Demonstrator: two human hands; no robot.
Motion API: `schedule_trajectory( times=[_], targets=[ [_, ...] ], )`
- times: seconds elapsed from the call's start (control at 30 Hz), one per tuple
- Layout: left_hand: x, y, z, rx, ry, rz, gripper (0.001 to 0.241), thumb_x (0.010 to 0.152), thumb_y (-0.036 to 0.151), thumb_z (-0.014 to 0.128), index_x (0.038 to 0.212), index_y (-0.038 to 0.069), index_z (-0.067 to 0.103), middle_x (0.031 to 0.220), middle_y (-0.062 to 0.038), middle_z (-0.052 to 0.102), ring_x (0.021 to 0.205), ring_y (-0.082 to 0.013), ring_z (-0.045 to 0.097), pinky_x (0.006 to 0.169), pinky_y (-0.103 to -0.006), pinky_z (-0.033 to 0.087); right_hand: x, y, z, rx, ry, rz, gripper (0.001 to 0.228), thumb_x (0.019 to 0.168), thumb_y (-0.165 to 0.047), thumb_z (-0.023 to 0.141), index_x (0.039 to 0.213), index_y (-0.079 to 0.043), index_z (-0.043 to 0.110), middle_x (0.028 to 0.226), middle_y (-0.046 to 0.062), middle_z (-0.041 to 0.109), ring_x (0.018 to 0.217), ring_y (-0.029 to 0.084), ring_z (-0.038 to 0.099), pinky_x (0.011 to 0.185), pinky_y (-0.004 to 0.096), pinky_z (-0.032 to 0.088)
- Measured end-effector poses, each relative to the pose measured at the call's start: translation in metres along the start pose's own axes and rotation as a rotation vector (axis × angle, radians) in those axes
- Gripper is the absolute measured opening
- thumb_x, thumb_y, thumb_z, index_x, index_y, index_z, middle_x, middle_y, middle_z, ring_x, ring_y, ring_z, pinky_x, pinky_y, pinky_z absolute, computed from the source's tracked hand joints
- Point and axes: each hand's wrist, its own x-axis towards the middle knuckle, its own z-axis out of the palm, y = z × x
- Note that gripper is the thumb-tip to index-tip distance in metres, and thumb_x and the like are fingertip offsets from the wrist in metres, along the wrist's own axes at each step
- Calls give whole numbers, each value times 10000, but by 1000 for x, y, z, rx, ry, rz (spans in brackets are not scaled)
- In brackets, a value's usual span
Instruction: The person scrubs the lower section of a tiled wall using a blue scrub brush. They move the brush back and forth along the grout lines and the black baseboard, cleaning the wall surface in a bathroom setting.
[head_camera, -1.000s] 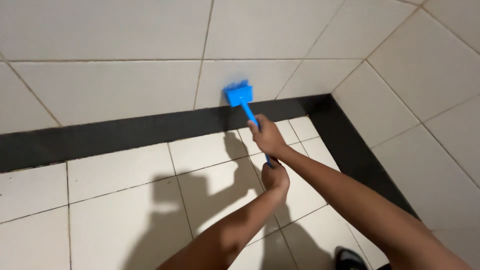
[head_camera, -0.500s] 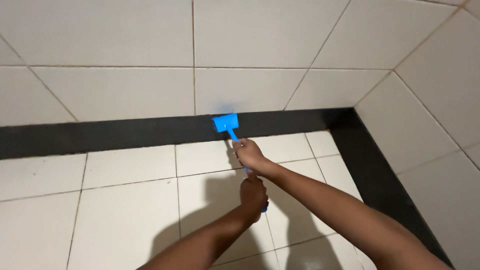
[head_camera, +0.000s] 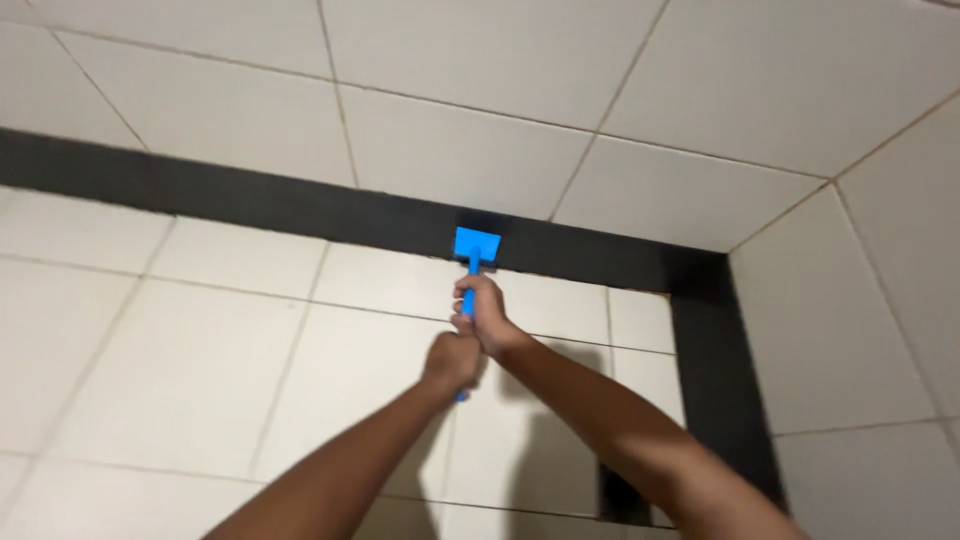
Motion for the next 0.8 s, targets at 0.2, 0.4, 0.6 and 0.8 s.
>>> schedule_trajectory(
  times=[0.2, 0.4, 0.6, 0.8],
  targets=[
    [3, -24, 32, -113, -14, 19, 780, 1046, 604, 315, 795, -61, 637, 687, -178, 630, 484, -279, 590, 478, -468, 490, -23, -13, -11, -19, 66, -71, 160, 830, -135, 623, 919, -123, 491, 662, 36, 476, 502, 149, 461, 419, 308, 406],
    [-14, 21, 59, 102, 66, 35, 735, 1046, 593, 306, 877, -25, 665, 618, -125, 642, 478, -235, 628, 477, -403, 500, 4, -24, -52, -225, 276, -77, 135, 876, -187, 640, 904, -68, 582, 658, 72, 522, 510, 189, 487, 378, 333, 396],
    [29, 9, 139, -255, -241, -71, 385, 1026, 341, 432, 845, 15, 527, 620, -83, 520, 467, -216, 513, 405, -419, 405, -16, -70, -109, -262, 248, 1, 182, 909, -208, 620, 914, -28, 593, 681, 72, 551, 522, 163, 482, 388, 305, 348],
    [-45, 45, 149, -292, -220, -53, 652, 1068, 570, 244, 810, 36, 512, 626, -76, 503, 449, -196, 477, 406, -387, 419, -81, -100, -103, -581, 315, -187, 207, 954, -224, 573, 921, -24, 617, 663, 60, 588, 528, 136, 531, 438, 290, 432]
  ],
)
